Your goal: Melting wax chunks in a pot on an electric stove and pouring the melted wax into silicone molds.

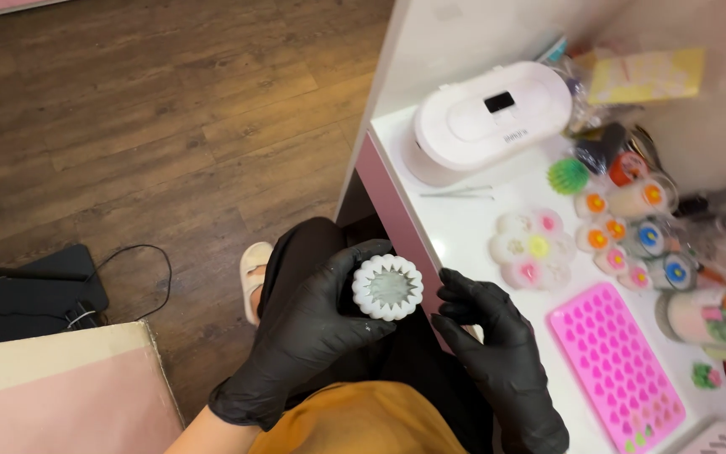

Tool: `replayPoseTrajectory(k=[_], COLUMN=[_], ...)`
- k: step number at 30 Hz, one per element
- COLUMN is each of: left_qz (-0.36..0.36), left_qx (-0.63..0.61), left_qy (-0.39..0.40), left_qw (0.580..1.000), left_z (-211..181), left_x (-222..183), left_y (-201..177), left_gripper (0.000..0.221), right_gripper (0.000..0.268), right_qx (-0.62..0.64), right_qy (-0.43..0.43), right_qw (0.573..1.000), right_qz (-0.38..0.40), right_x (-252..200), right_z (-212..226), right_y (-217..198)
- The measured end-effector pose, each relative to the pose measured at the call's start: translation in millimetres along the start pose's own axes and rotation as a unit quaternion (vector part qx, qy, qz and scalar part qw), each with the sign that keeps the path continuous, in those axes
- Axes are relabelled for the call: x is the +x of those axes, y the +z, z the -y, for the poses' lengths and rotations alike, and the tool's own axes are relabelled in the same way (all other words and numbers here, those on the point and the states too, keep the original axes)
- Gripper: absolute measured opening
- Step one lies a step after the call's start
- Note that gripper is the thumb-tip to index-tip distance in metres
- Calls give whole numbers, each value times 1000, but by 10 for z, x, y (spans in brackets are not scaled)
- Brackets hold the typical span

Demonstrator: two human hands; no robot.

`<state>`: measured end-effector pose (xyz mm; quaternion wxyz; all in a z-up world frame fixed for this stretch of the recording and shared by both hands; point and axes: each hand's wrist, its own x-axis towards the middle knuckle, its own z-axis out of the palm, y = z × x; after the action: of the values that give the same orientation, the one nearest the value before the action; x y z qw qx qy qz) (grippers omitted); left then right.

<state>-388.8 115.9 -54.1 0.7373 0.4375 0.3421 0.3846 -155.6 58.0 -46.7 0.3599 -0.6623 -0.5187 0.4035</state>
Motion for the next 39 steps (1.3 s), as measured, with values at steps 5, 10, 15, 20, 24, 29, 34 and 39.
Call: replayPoseTrajectory(k=[5,10,15,20,24,29,34,39], left_qz=[-3,-38,-59,-116,-112,-56,-44,18], left_qx=[-25,-51,-25,182,185,17,171,18], left_qy=[27,6,26,-107,-59,-69,-121,-97], left_qw=[999,998,998,971,974,996,977,995], left_z=[-131,-366,-740,-1397,-1457,-1566,-2277,-2531], left_x=[319,665,1013,1238,1307,1238,986,712], left_y=[-371,-628,-813,-894,-964,-935,-967,-1247], left_gripper=[79,80,81,85,82,81,86,77], right_gripper=[52,32,20,21,26,30,36,44], right_qx=[-37,15,-134,-287,-263,-176,130,424], right_qy=[42,108,110,131,211,197,176,208], right_qw=[998,993,984,948,940,957,975,880], right_qz=[-23,-40,-39,-43,50,118,46,39], right_x=[302,577,904,1097,1292,1340,1478,1533], right_z=[-131,-1065,-888,-867,-469,476,1873,2847], right_y=[113,226,327,343,310,287,663,1144])
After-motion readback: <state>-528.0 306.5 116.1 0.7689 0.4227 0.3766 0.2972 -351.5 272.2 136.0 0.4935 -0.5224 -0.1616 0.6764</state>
